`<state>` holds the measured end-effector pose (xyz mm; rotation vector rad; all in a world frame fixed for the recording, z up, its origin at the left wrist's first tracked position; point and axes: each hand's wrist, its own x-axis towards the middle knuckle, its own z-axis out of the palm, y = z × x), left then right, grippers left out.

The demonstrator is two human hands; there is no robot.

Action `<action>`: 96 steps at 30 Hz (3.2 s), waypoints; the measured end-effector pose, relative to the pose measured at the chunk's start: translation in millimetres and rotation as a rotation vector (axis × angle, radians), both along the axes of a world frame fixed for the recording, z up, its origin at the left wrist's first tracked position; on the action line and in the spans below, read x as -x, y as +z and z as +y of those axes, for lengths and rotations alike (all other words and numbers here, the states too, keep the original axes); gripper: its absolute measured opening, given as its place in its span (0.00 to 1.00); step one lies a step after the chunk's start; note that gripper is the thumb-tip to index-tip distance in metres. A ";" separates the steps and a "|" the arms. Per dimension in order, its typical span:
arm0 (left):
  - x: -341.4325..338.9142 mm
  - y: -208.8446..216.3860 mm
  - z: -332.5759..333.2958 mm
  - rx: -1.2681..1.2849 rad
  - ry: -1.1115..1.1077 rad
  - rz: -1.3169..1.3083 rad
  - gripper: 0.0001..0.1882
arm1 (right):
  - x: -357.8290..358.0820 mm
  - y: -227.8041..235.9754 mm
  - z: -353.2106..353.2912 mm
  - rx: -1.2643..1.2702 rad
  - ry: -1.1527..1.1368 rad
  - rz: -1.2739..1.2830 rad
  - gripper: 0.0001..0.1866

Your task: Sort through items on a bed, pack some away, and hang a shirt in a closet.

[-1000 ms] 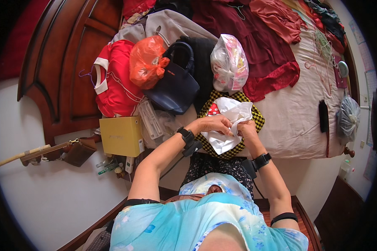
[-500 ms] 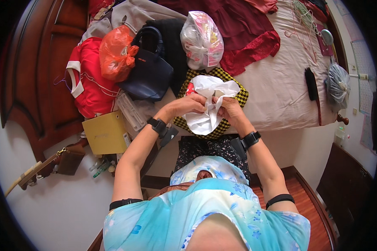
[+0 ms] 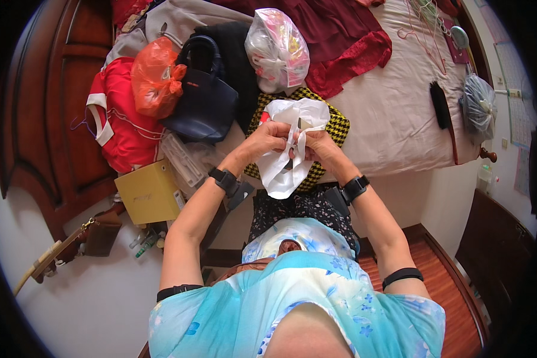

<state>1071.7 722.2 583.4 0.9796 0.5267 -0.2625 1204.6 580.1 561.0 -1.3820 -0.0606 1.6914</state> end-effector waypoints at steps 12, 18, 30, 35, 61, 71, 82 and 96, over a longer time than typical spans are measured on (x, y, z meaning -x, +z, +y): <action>-10.9 -24.0 -6.7 -0.202 0.018 0.055 0.14 | 14.7 -2.7 22.3 0.045 -0.368 -0.364 0.05; -17.8 -33.1 -17.1 -0.363 0.136 0.060 0.12 | 25.5 -17.0 23.1 0.141 -0.349 -0.634 0.06; -19.9 -56.6 -9.7 -0.314 0.429 0.107 0.09 | 16.6 -40.3 2.9 0.181 -0.055 -1.268 0.10; -6.2 -69.5 7.2 0.026 0.565 0.337 0.09 | 18.5 -59.5 -31.7 0.101 0.221 -1.477 0.08; -11.1 -67.6 21.6 -0.147 0.375 0.336 0.05 | 15.5 -72.6 -37.7 -0.292 -0.674 0.541 0.02; -7.9 -66.4 26.7 0.000 0.378 0.170 0.04 | 9.1 -53.9 -28.1 -0.216 -0.641 0.345 0.04; -10.1 -41.1 18.8 -0.120 0.016 0.229 0.07 | 5.6 -72.5 -14.8 -0.223 -0.833 0.678 0.04; -10.4 -61.1 16.1 -0.081 0.108 0.329 0.11 | 8.4 -42.8 -31.0 -0.175 -0.182 -0.031 0.11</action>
